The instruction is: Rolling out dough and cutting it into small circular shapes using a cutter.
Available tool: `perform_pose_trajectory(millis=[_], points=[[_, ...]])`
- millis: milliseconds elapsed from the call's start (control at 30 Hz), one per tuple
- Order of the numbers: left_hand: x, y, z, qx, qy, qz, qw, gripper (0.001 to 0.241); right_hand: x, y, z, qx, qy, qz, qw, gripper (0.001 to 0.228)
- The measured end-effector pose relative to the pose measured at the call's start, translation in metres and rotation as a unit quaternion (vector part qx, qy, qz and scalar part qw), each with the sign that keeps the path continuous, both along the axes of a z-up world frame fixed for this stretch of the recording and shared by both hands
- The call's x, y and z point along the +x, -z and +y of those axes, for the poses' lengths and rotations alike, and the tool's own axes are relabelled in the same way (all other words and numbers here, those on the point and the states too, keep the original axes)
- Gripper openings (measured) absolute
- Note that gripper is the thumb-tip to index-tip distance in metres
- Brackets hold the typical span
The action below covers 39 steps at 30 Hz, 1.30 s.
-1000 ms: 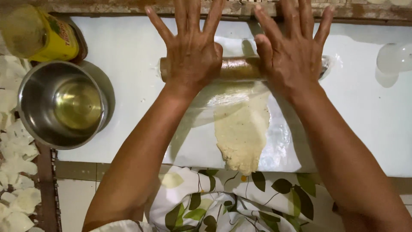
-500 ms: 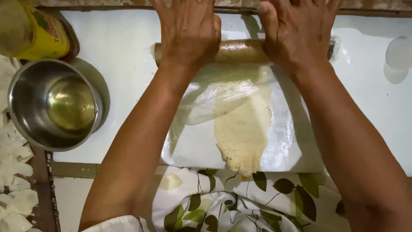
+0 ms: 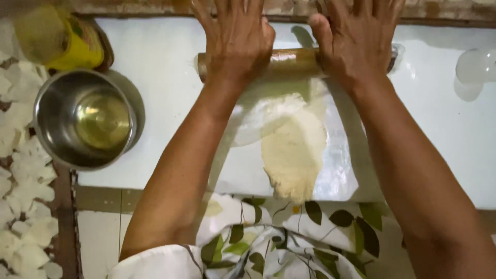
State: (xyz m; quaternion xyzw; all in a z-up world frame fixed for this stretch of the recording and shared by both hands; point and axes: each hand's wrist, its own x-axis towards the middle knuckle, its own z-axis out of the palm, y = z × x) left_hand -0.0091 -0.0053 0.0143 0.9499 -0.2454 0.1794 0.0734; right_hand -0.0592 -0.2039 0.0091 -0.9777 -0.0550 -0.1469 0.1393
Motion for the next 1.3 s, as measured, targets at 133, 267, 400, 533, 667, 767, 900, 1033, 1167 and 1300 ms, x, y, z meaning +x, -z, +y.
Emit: perform_pose_trajectory(millis=[133, 267, 400, 533, 667, 767, 900, 1033, 1167, 1300], points=[[-0.037, -0.003, 0.005, 0.077, -0.055, 0.138, 0.986, 0.075, -0.043, 0.023, 0.004, 0.001, 0.034, 0.047, 0.998, 0.098], [-0.077, 0.029, 0.017, 0.031, -0.031, 0.129, 0.991, 0.077, -0.078, 0.032, 0.008, -0.043, 0.055, 0.043, 0.997, 0.089], [-0.115, 0.044, 0.03, 0.037, -0.01, 0.048, 0.998, 0.075, -0.112, 0.028, 0.01, -0.01, -0.008, -0.014, 1.0, 0.081], [-0.158, 0.016, 0.042, 0.107, 0.014, 0.161, 0.981, 0.1, -0.15, 0.016, 0.013, 0.009, -0.03, 0.031, 0.999, 0.078], [-0.124, -0.008, 0.047, 0.059, 0.056, 0.271, 0.959, 0.091, -0.128, 0.003, -0.01, 0.023, -0.037, 0.148, 0.988, 0.079], [-0.078, -0.037, 0.036, 0.08, 0.049, 0.162, 0.982, 0.084, -0.082, -0.008, -0.027, -0.018, -0.082, 0.203, 0.976, 0.078], [-0.047, -0.046, 0.023, 0.042, 0.007, 0.165, 0.985, 0.066, -0.04, -0.016, -0.026, 0.037, -0.053, 0.143, 0.988, 0.085], [-0.05, -0.019, 0.023, 0.096, -0.057, 0.262, 0.959, 0.066, -0.043, 0.007, -0.026, 0.035, -0.036, 0.147, 0.988, 0.097], [-0.063, -0.015, 0.028, 0.015, -0.048, 0.27, 0.962, 0.067, -0.061, 0.002, -0.022, -0.004, -0.03, 0.161, 0.987, 0.063], [-0.087, -0.014, 0.034, 0.084, -0.033, 0.297, 0.951, 0.075, -0.089, -0.004, -0.015, 0.032, -0.029, 0.181, 0.982, 0.08]])
